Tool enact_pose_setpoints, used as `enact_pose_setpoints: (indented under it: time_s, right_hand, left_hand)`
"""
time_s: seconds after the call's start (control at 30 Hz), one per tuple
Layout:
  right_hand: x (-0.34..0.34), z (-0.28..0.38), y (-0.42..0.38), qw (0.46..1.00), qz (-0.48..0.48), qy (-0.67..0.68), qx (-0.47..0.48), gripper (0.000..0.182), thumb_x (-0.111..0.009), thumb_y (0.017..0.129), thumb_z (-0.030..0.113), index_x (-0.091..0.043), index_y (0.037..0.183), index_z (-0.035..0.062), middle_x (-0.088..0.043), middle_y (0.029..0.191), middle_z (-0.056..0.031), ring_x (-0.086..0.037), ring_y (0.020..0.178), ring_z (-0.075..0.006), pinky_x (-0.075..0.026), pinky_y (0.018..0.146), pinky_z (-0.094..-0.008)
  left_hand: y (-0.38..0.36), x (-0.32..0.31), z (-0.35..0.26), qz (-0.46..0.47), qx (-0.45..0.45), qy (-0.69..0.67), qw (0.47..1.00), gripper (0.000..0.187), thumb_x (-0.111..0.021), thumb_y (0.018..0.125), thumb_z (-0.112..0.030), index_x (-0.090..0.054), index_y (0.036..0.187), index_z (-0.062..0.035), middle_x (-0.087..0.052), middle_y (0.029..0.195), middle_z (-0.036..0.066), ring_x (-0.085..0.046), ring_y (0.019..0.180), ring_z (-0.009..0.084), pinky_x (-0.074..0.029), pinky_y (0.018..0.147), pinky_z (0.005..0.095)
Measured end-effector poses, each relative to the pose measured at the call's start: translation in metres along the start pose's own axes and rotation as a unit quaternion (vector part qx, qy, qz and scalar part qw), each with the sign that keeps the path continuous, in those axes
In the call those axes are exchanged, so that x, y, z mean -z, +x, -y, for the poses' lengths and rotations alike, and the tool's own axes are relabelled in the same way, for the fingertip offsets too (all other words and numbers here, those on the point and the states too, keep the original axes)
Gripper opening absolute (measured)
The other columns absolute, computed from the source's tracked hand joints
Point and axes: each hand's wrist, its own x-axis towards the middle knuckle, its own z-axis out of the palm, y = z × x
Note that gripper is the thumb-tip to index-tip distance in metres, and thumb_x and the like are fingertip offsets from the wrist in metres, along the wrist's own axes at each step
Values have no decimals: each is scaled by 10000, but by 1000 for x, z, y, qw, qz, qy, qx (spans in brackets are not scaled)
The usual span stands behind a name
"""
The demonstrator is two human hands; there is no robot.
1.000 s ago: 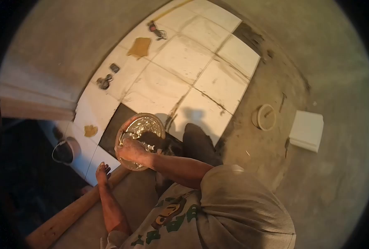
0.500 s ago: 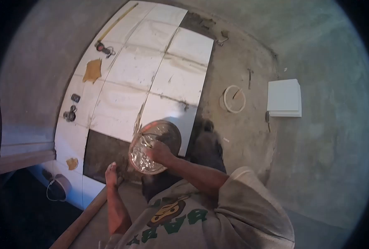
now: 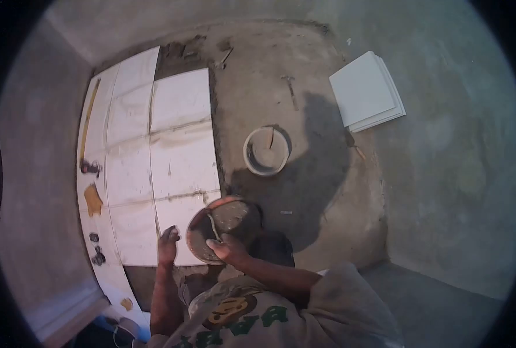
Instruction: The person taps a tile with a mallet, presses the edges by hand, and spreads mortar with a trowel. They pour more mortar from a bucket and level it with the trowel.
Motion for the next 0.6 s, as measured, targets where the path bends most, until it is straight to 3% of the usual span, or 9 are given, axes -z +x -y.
enact_pose_setpoints:
  time_s: [0.03, 0.07, 0.17, 0.3, 0.33, 0.4, 0.5, 0.57, 0.6]
  right_hand:
    - [23, -6, 0, 999, -18, 45, -8, 415, -611, 872, 385, -634, 974, -17, -626, 843, -141, -583, 808, -222, -444, 741, -364]
    - [47, -13, 1, 995, -37, 90, -14, 397, -620, 870, 377, -633, 938, -14, -610, 801, -100, -561, 759, -187, -438, 698, -351]
    - [146, -9, 6, 968, -126, 203, -79, 379, -632, 856, 381, -635, 920, 7, -576, 770, -32, -529, 701, -145, -427, 625, -335]
    - [258, -50, 18, 936, -243, 207, -149, 373, -632, 842, 400, -633, 1006, 65, -547, 792, -8, -488, 683, -118, -408, 594, -288]
    - [287, -29, 7, 920, -255, 259, -145, 356, -629, 844, 398, -628, 1004, 80, -541, 792, -1, -478, 682, -111, -403, 591, -281]
    - [334, -14, 14, 859, -345, 342, -163, 306, -628, 848, 397, -611, 918, 99, -520, 720, 9, -477, 608, -113, -405, 549, -283]
    - [409, -58, 25, 837, -369, 379, -141, 277, -630, 851, 394, -583, 864, 121, -476, 631, 16, -449, 510, -126, -388, 484, -284]
    - [454, -78, 28, 813, -390, 412, -133, 267, -625, 860, 396, -566, 840, 137, -446, 579, 16, -420, 446, -136, -364, 433, -287]
    - [481, -68, 42, 815, -399, 402, -122, 267, -625, 860, 396, -566, 840, 137, -446, 579, 16, -420, 446, -136, -364, 433, -287]
  left_hand:
    - [18, -30, -28, 12, -46, 79, 996, 425, -525, 946, -285, -550, 1224, 36, -625, 1138, 214, -616, 1036, 310, -472, 905, 368]
    - [1, -53, -100, 36, -65, 98, 992, 420, -532, 938, -273, -548, 1228, 30, -607, 1174, 234, -584, 1107, 345, -452, 940, 373]
    - [38, -122, -208, 108, -113, 56, 986, 407, -548, 926, -308, -569, 1220, -27, -634, 1125, 206, -607, 1066, 320, -465, 914, 366]
    - [90, -160, -222, 110, -92, 28, 989, 431, -543, 921, -352, -574, 1223, -47, -640, 1114, 204, -609, 1068, 315, -459, 923, 362]
    - [105, -168, -227, 113, -77, 21, 990, 443, -537, 918, -365, -581, 1216, -41, -640, 1106, 213, -602, 1084, 321, -453, 934, 358]
    - [145, -182, -226, 104, -71, 30, 992, 441, -535, 917, -368, -589, 1206, -39, -643, 1099, 216, -603, 1085, 323, -454, 935, 357]
    - [203, -218, -222, 94, -76, 23, 992, 411, -538, 912, -360, -618, 1165, -47, -667, 1022, 198, -627, 1016, 324, -469, 895, 355]
    - [239, -241, -240, 134, -36, 28, 990, 464, -550, 911, -331, -558, 1235, 0, -660, 976, 119, -634, 878, 185, -484, 816, 323]
    - [265, -256, -250, 130, -50, -3, 990, 428, -544, 903, -329, -587, 1174, -1, -658, 947, 122, -631, 842, 193, -490, 787, 333]
